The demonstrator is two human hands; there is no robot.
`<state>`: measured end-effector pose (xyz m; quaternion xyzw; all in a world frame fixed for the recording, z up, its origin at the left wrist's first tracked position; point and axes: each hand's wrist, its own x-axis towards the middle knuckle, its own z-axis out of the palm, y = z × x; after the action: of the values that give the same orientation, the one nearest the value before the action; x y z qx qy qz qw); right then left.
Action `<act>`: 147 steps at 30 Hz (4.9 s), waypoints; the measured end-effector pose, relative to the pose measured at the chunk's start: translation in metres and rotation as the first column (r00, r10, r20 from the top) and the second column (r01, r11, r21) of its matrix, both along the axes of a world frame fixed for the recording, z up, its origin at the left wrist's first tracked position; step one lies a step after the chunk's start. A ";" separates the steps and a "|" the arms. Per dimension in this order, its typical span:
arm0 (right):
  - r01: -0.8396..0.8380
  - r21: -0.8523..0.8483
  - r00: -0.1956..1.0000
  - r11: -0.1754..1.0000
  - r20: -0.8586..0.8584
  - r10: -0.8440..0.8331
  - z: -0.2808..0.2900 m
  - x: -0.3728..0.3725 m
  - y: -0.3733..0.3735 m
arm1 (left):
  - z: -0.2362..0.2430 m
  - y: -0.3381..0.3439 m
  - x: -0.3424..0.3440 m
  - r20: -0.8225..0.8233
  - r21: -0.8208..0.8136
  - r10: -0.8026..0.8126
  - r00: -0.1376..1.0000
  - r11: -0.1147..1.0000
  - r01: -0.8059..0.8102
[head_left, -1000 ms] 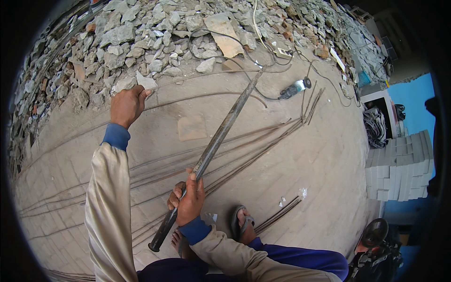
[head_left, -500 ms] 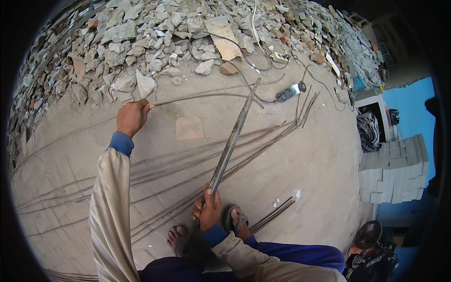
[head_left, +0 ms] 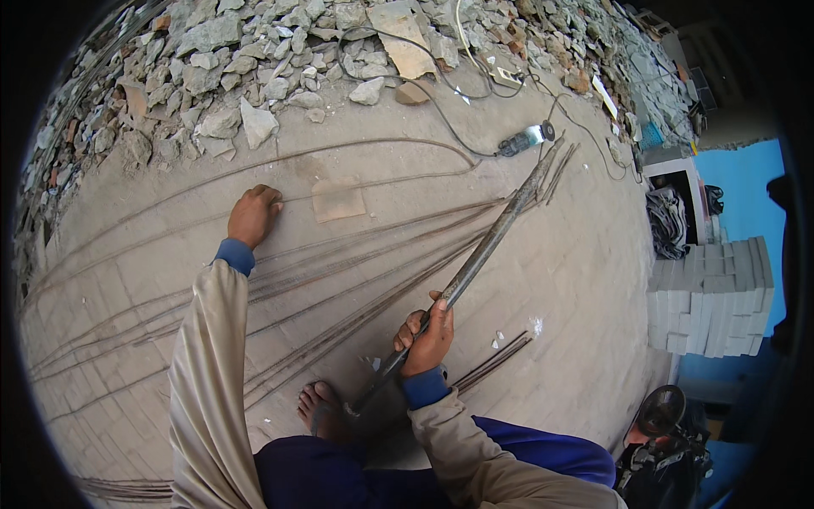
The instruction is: The person measures and cuts metal rods using a tape measure and angle grinder. They align rods on the floor, mark lengths, and cut them to size while sitting cross-legged.
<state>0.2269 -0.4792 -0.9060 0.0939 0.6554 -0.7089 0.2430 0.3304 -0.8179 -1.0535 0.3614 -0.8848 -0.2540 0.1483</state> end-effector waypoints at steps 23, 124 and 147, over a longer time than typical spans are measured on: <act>-0.467 0.170 0.878 0.868 0.203 0.432 0.090 -0.139 0.150 | 0.055 -0.029 -0.036 -0.060 -0.379 -0.206 0.977 0.910 0.169; -0.219 0.067 0.879 0.974 0.448 0.167 0.079 -0.028 0.154 | -0.012 -0.074 -0.049 0.432 -0.146 -0.034 0.901 0.983 0.108; -0.552 0.006 0.806 0.834 0.261 0.532 0.091 -0.104 0.145 | 0.112 -0.073 -0.013 -0.121 -0.297 -0.119 0.985 0.952 0.079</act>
<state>0.1229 -0.3339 -0.8148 0.0007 0.6474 -0.5651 0.5114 0.3178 -0.8909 -0.9411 0.2722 -0.9172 -0.1523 0.2477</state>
